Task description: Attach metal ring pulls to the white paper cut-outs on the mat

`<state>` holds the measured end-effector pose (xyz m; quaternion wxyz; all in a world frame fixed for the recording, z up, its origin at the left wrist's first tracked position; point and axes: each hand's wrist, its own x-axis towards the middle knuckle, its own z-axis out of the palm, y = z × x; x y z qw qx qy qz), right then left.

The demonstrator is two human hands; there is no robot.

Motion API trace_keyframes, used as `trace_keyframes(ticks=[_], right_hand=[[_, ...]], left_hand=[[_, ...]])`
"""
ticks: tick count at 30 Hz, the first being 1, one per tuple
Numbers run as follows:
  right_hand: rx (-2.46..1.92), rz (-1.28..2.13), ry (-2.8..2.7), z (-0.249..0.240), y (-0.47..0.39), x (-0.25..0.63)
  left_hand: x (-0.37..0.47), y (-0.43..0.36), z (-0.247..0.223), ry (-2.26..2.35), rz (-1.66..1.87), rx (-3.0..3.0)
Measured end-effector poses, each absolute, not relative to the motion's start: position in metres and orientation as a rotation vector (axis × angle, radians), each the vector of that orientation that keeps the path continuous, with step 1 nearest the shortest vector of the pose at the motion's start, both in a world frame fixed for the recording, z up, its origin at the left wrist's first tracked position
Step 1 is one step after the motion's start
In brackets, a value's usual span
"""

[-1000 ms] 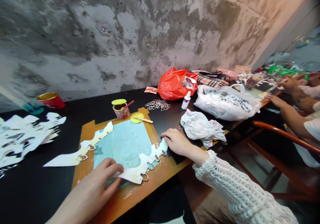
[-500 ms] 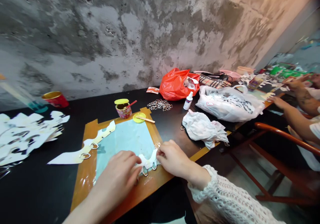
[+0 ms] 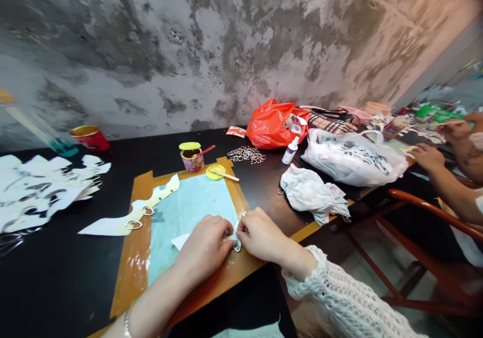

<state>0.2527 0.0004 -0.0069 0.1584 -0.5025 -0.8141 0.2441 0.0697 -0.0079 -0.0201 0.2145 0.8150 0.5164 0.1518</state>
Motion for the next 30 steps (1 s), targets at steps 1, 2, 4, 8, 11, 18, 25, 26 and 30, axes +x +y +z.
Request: trace_keyframes(ticks=[1,2,4,8,11,18,25,26,30], right_hand=[[-1.426,0.704,-2.333,-0.007,0.001,0.252],[-1.411,0.71,-2.335,-0.008,0.001,0.252],[-1.376,0.703,-2.332,-0.012,0.0,0.254],[-1.265,0.537,-2.35,-0.025,-0.004,0.259],[-1.138,0.395,-2.393,-0.035,-0.007,0.263],[-1.041,0.325,-2.443,-0.043,-0.009,0.267],[-1.15,0.54,-2.277,-0.034,-0.012,0.271],[-1.165,0.576,-2.258,-0.032,-0.012,0.272],[-1.199,0.664,-2.252,-0.026,-0.012,0.271]], left_hand=[[0.07,-0.007,-0.021,1.43,0.422,2.25],[0.07,-0.006,-0.021,1.426,0.425,2.239],[0.072,-0.005,-0.021,1.408,0.433,2.217],[0.075,-0.002,-0.021,1.386,0.434,2.171],[0.075,-0.001,-0.021,1.389,0.411,2.138],[0.074,0.0,-0.021,1.372,0.412,2.138],[0.075,0.0,-0.021,1.366,0.432,2.111],[0.075,0.0,-0.021,1.365,0.432,2.109],[0.075,0.0,-0.021,1.369,0.423,2.109]])
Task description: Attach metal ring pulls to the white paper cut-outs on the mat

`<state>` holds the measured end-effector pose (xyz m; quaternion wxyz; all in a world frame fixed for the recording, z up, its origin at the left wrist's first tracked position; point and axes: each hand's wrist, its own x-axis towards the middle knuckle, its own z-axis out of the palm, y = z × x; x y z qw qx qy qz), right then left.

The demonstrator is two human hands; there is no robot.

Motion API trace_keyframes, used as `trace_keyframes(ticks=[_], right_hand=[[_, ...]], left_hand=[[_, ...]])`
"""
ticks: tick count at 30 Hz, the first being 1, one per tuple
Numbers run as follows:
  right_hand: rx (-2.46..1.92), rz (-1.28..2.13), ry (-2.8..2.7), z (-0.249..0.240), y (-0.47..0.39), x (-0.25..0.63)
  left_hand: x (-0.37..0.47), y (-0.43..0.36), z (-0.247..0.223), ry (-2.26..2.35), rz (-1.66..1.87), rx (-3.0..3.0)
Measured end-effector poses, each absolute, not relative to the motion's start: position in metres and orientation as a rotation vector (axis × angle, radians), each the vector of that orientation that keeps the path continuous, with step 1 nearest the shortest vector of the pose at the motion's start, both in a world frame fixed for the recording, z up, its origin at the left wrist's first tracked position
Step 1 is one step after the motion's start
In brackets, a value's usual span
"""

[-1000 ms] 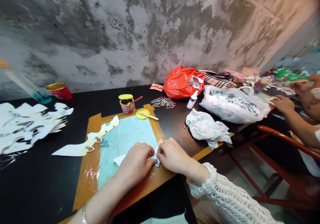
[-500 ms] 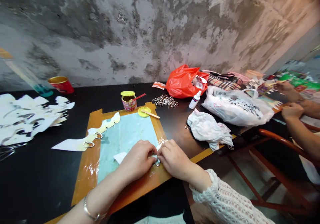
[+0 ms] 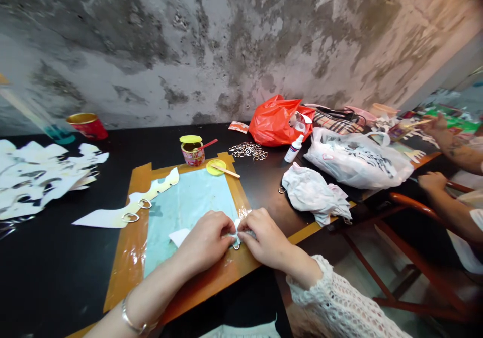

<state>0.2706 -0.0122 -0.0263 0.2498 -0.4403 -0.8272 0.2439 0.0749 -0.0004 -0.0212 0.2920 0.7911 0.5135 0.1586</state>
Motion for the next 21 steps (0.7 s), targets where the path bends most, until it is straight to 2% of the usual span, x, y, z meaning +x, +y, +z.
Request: trace_keyframes(ticks=[21], right_hand=[[-1.278,0.844,-2.419,-0.014,0.011,0.268]], left_hand=[[0.078,0.01,-0.021,1.345,0.323,2.196]])
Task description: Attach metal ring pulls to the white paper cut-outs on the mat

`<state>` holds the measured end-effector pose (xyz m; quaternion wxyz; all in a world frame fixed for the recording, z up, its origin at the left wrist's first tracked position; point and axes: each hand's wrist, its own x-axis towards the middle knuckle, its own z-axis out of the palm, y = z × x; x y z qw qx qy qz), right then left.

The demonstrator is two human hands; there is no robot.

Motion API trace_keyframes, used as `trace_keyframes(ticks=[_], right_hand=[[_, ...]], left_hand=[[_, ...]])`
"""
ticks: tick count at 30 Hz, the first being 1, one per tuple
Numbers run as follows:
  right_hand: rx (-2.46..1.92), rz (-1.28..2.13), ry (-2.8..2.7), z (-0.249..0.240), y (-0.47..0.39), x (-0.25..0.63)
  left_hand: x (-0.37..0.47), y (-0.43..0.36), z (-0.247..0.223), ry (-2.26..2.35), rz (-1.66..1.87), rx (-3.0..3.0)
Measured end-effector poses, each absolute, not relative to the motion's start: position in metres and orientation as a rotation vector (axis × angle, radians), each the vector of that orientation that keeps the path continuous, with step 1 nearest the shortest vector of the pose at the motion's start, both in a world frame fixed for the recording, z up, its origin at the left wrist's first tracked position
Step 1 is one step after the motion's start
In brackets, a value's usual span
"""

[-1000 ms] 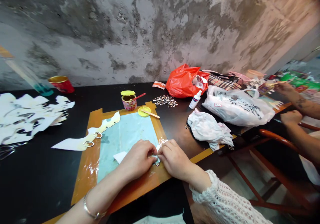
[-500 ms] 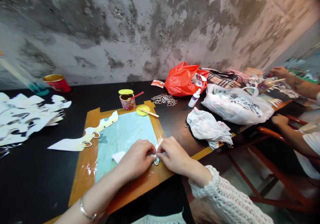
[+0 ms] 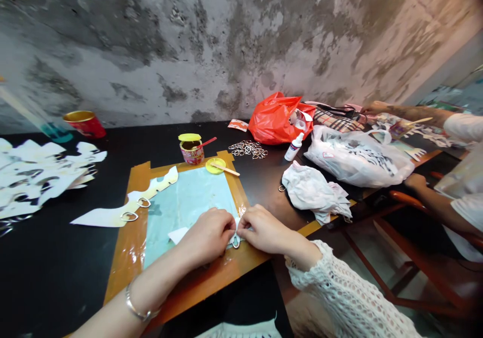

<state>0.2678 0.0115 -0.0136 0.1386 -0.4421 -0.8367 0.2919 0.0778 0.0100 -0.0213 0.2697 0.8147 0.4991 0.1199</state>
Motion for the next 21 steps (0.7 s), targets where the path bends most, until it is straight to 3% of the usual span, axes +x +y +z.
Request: trace_keyframes(ticks=[13,21], right_hand=[[-1.381,0.577,-2.635,-0.002,0.017,0.257],[-1.566,0.823,-2.566,0.003,0.028,0.252]], left_hand=[[0.084,0.004,-0.02,1.448,0.327,2.22],[0.086,0.001,-0.021,1.525,0.3,2.173]])
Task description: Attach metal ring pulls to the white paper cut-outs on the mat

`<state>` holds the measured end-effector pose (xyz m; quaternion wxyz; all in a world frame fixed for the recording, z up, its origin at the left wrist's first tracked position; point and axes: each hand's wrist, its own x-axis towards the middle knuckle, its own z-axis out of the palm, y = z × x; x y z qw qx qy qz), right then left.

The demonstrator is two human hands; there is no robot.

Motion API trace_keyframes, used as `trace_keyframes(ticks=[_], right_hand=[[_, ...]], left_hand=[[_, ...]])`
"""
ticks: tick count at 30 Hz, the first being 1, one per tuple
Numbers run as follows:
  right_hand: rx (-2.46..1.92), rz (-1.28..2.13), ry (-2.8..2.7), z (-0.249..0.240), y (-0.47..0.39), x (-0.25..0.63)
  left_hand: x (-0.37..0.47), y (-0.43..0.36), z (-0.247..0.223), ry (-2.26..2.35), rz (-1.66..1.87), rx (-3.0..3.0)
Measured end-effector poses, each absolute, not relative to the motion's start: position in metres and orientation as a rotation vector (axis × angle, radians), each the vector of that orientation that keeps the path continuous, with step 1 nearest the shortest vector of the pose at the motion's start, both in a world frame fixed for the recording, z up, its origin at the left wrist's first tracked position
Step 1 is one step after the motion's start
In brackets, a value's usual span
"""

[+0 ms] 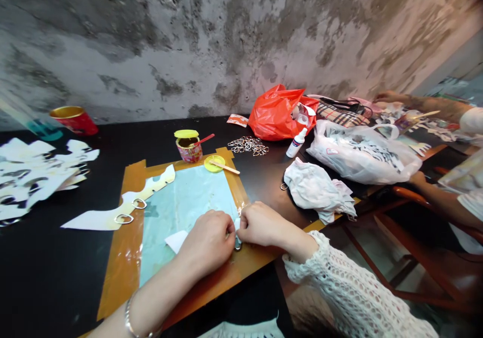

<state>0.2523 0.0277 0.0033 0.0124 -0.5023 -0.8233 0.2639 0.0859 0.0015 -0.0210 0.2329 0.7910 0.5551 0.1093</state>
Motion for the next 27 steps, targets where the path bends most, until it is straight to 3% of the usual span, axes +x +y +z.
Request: trace_keyframes(ticks=[9,13,20,27], right_hand=[[-1.585,1.023,-2.3,-0.004,0.03,0.261],[-1.489,1.228,-1.925,-0.017,0.025,0.27],[-1.504,0.74,-1.676,-0.046,0.003,0.299],[-1.622,0.607,-1.909,-0.041,-0.007,0.302]], left_hand=[[0.087,-0.002,-0.019,1.523,0.353,2.112],[0.086,-0.003,-0.015,1.506,0.319,2.131],[0.078,-0.005,-0.012,1.511,0.357,2.095],[0.069,-0.007,-0.016,1.503,0.483,1.97]])
